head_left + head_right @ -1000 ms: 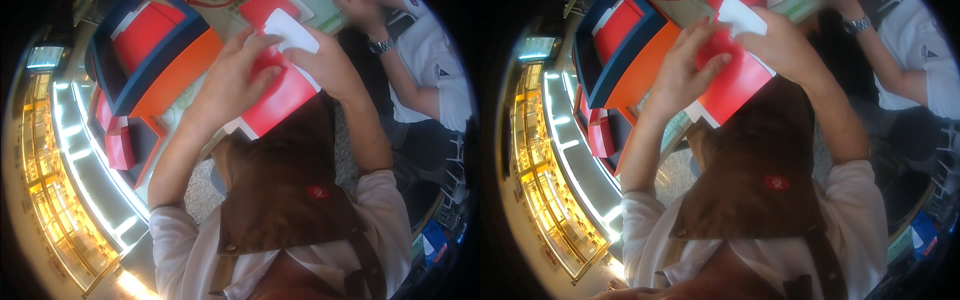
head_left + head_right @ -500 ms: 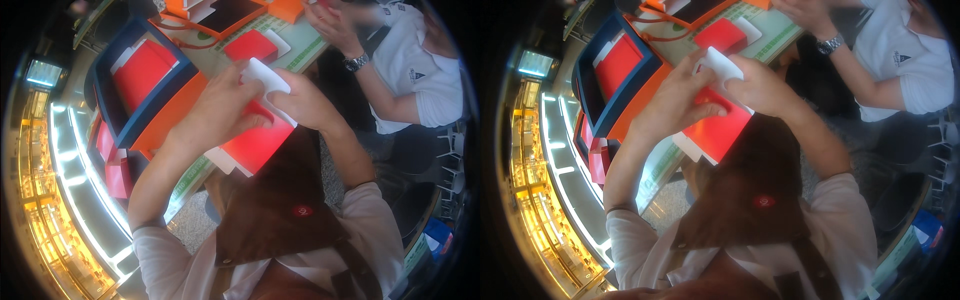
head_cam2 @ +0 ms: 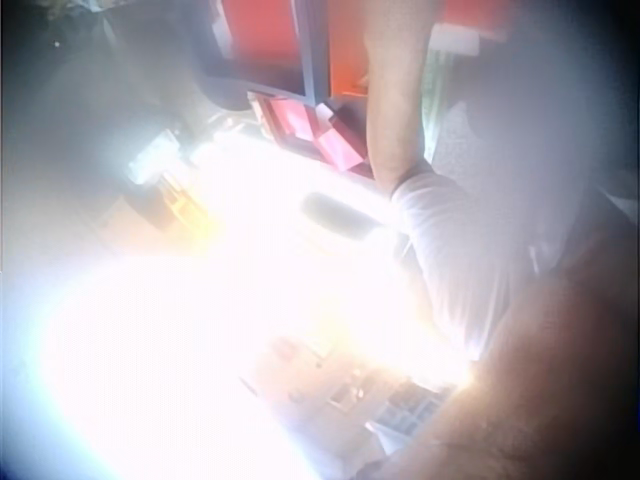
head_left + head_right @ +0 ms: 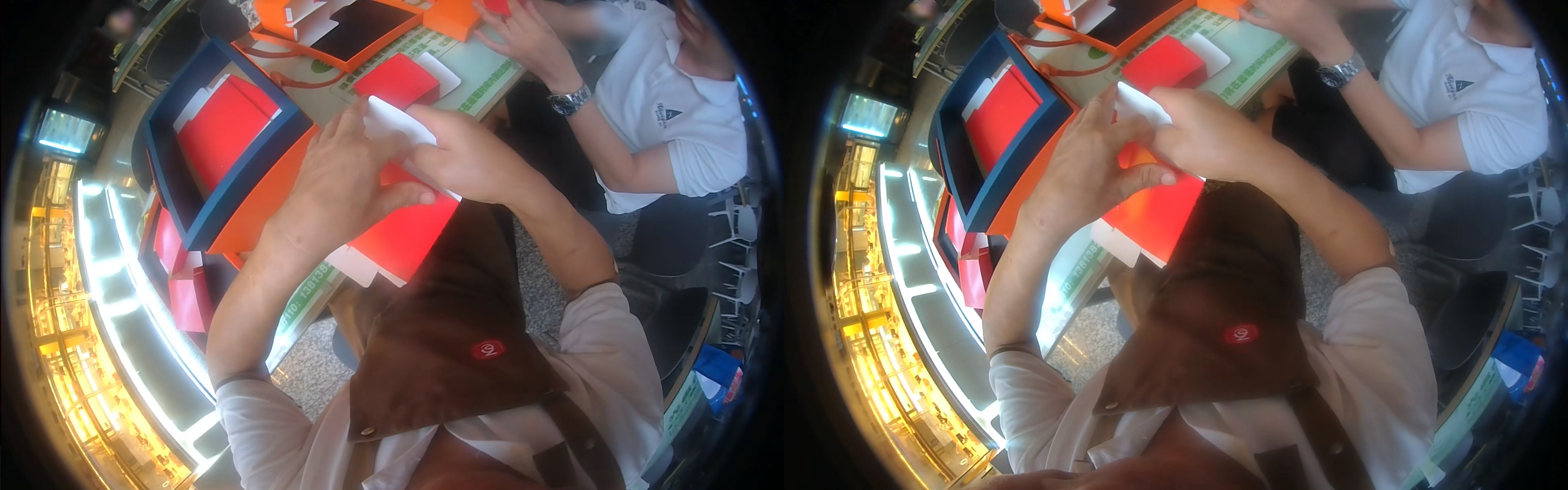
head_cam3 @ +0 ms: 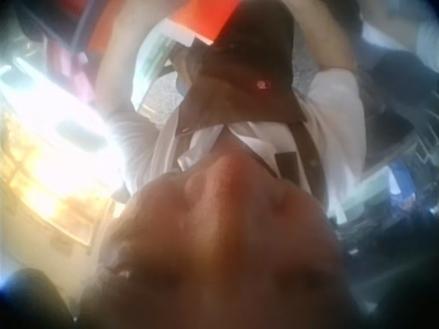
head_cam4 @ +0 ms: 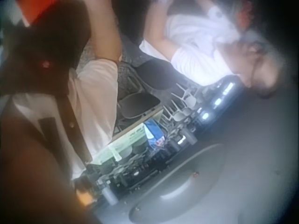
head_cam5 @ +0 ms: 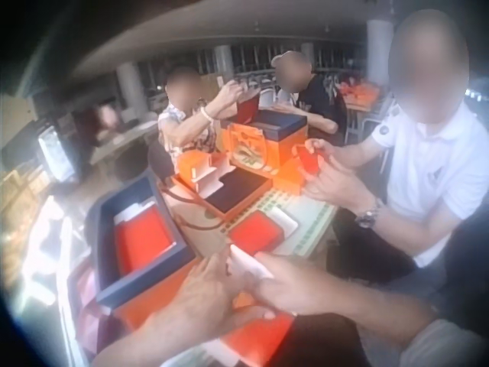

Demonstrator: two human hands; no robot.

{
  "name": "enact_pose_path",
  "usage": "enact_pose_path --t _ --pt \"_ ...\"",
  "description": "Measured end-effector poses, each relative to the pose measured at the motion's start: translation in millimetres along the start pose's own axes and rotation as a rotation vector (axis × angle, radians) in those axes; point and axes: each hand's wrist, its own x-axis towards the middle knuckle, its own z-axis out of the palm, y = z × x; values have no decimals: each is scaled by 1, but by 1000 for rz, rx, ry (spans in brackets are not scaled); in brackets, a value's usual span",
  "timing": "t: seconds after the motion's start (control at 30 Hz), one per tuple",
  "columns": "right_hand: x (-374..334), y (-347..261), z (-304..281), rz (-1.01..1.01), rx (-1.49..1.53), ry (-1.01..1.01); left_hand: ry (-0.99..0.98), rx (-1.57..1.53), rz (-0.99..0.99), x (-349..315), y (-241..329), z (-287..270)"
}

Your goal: The person folds red and orange cardboard pieces into small boxes by hand, then places them into larger blue and orange trays on a table. The person handles the pieces one at a time, folding flaps and stacking the finished boxes.

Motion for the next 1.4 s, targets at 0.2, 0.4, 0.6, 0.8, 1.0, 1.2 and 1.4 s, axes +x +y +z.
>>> enact_pose_path --t 0.2,0.4,0.6,0.8,1.0,1.2,1.4 --pt "5 -1 -7 2 -96 -6 -21 -129 -9 1 4 -19" --pt "5 -7 -6 64 -118 -34 -148 -111 -94 2 7 -30" --pt "8 -3 -2 8 -152 -37 -135 -104 -117 -1 8 -30" --pt "9 -1 -3 10 -183 -50 -184 -76 -174 -5 14 -37" --pt "12 -10 -2 5 -188 -67 -125 -44 -158 -14 7 -33" --pt "12 -11 -9 22 -144 -33 -193 -152 -184 -21 12 -43" --pt "17 -19 -11 -83 -70 -45 -104 -194 -144 -36 -5 -35"
